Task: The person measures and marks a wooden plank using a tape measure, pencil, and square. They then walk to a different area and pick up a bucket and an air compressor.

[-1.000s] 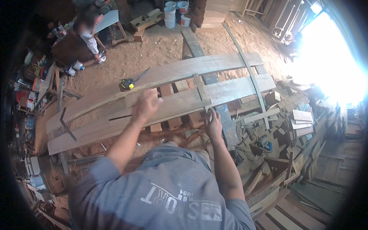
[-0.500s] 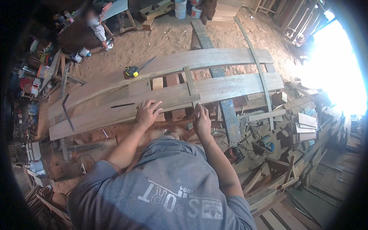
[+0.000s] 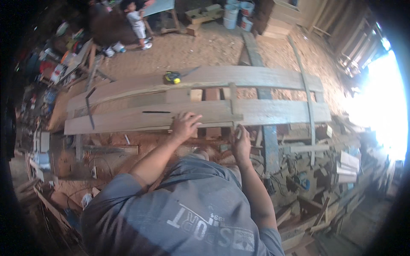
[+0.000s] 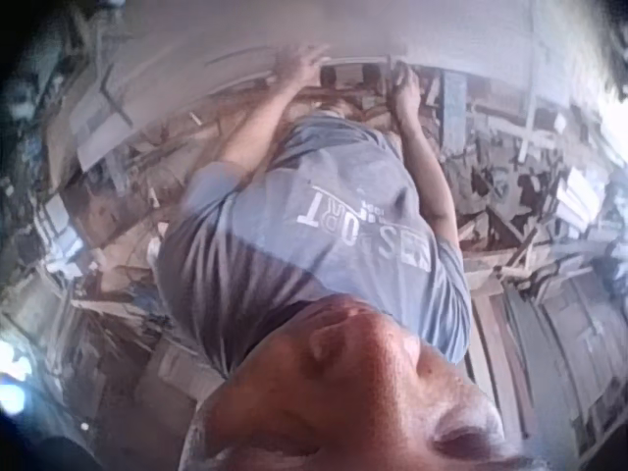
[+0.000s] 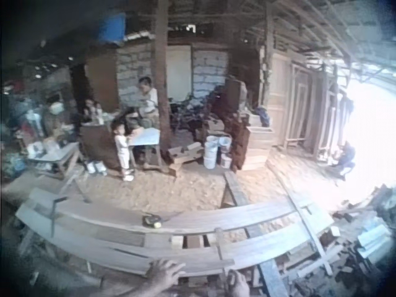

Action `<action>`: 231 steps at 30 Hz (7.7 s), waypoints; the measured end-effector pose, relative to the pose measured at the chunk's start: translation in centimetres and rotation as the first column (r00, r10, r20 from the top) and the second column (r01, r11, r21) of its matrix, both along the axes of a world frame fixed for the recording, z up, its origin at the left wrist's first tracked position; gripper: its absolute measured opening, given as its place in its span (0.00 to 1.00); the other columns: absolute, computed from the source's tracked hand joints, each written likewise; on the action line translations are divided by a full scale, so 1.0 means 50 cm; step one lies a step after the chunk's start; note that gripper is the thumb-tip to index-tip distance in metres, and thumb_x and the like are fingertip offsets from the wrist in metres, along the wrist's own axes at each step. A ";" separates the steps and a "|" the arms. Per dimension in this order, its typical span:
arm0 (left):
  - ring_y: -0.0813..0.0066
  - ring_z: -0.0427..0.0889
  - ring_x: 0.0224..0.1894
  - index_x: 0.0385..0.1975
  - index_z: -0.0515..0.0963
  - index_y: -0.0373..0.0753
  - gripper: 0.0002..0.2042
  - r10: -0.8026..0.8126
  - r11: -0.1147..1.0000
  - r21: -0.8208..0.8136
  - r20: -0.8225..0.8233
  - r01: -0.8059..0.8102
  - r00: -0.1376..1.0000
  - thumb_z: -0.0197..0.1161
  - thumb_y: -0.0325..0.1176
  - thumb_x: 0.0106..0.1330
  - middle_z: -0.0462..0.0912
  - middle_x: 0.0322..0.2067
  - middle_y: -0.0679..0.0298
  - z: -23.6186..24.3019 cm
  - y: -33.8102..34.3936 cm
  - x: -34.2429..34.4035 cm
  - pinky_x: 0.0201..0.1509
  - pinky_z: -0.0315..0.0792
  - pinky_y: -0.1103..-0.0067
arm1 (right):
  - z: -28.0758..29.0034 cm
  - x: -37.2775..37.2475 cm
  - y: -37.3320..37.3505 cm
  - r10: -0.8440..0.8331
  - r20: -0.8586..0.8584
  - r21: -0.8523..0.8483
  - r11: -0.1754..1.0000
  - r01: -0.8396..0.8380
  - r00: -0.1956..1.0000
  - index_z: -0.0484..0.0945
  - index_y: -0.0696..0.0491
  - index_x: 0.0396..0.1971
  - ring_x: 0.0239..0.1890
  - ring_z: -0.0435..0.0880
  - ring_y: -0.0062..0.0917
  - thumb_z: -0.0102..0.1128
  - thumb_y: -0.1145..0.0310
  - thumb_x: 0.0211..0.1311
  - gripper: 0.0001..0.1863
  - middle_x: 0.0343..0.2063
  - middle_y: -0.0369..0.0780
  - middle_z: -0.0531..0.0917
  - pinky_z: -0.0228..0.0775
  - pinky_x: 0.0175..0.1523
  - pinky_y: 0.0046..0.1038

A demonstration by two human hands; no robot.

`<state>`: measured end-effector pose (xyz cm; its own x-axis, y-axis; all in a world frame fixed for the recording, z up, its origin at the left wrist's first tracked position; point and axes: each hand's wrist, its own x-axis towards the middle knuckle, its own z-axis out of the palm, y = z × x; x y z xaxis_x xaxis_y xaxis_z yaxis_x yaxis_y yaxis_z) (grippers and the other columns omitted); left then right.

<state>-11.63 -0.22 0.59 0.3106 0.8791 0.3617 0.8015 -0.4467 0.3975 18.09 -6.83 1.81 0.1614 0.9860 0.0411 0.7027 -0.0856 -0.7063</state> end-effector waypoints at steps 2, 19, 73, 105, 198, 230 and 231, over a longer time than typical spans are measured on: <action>0.58 0.79 0.58 0.58 0.88 0.57 0.18 -0.001 0.999 -0.049 -0.046 -0.001 0.999 0.71 0.49 0.70 0.84 0.51 0.68 -0.002 0.001 0.013 0.63 0.73 0.59 | 0.000 0.001 0.001 0.025 0.028 0.020 0.999 -0.025 0.999 0.73 0.55 0.67 0.65 0.78 0.54 0.69 0.71 0.69 0.28 0.61 0.54 0.81 0.70 0.70 0.47; 0.60 0.77 0.61 0.58 0.87 0.56 0.17 0.029 0.993 -0.113 0.046 -0.024 0.999 0.69 0.48 0.71 0.83 0.55 0.68 -0.012 -0.008 0.025 0.67 0.67 0.57 | -0.032 -0.038 -0.008 0.057 0.040 -0.025 0.998 -0.056 0.998 0.71 0.60 0.67 0.64 0.80 0.55 0.68 0.72 0.70 0.28 0.61 0.56 0.81 0.72 0.68 0.47; 0.71 0.86 0.46 0.49 0.86 0.32 0.16 0.675 0.611 -0.736 0.295 -0.290 0.676 0.57 0.38 0.83 0.88 0.41 0.59 0.036 -0.431 -0.470 0.55 0.78 0.73 | 0.019 -0.519 0.505 0.361 0.408 0.331 0.798 -0.504 0.839 0.76 0.48 0.64 0.69 0.78 0.55 0.62 0.59 0.74 0.22 0.58 0.56 0.85 0.67 0.73 0.55; 0.57 0.90 0.48 0.49 0.85 0.34 0.23 0.427 0.667 -0.689 0.664 0.282 0.614 0.76 0.48 0.68 0.90 0.44 0.51 0.040 -0.188 -0.515 0.53 0.81 0.65 | 0.193 -0.704 0.035 0.800 -0.341 -0.058 0.506 -0.861 0.494 0.74 0.62 0.69 0.68 0.82 0.43 0.72 0.64 0.72 0.31 0.61 0.55 0.83 0.72 0.71 0.41; 0.78 0.78 0.44 0.48 0.69 0.36 0.17 0.576 0.422 -0.639 0.737 -0.643 -0.354 0.72 0.36 0.76 0.78 0.42 0.64 -0.216 -0.116 -0.718 0.47 0.74 0.75 | 0.115 -0.542 0.171 0.714 0.324 -0.171 0.689 -0.704 0.620 0.84 0.57 0.45 0.40 0.82 0.55 0.58 0.65 0.76 0.11 0.34 0.54 0.84 0.73 0.45 0.52; 0.76 0.82 0.37 0.44 0.66 0.41 0.20 0.635 0.328 -0.699 0.661 -0.635 -0.400 0.70 0.46 0.78 0.76 0.39 0.62 -0.197 -0.118 -0.711 0.35 0.80 0.73 | 0.107 -0.548 0.176 0.688 0.375 -0.139 0.704 -0.696 0.621 0.85 0.55 0.44 0.38 0.84 0.55 0.61 0.66 0.76 0.09 0.34 0.53 0.85 0.75 0.42 0.53; 0.76 0.82 0.37 0.44 0.66 0.41 0.20 0.624 0.333 -0.693 0.670 -0.639 -0.402 0.70 0.46 0.78 0.76 0.39 0.62 -0.203 -0.119 -0.713 0.35 0.80 0.72 | 0.108 -0.553 0.173 0.689 0.371 -0.132 0.702 -0.699 0.622 0.85 0.55 0.44 0.38 0.84 0.55 0.61 0.66 0.76 0.09 0.34 0.54 0.85 0.75 0.42 0.53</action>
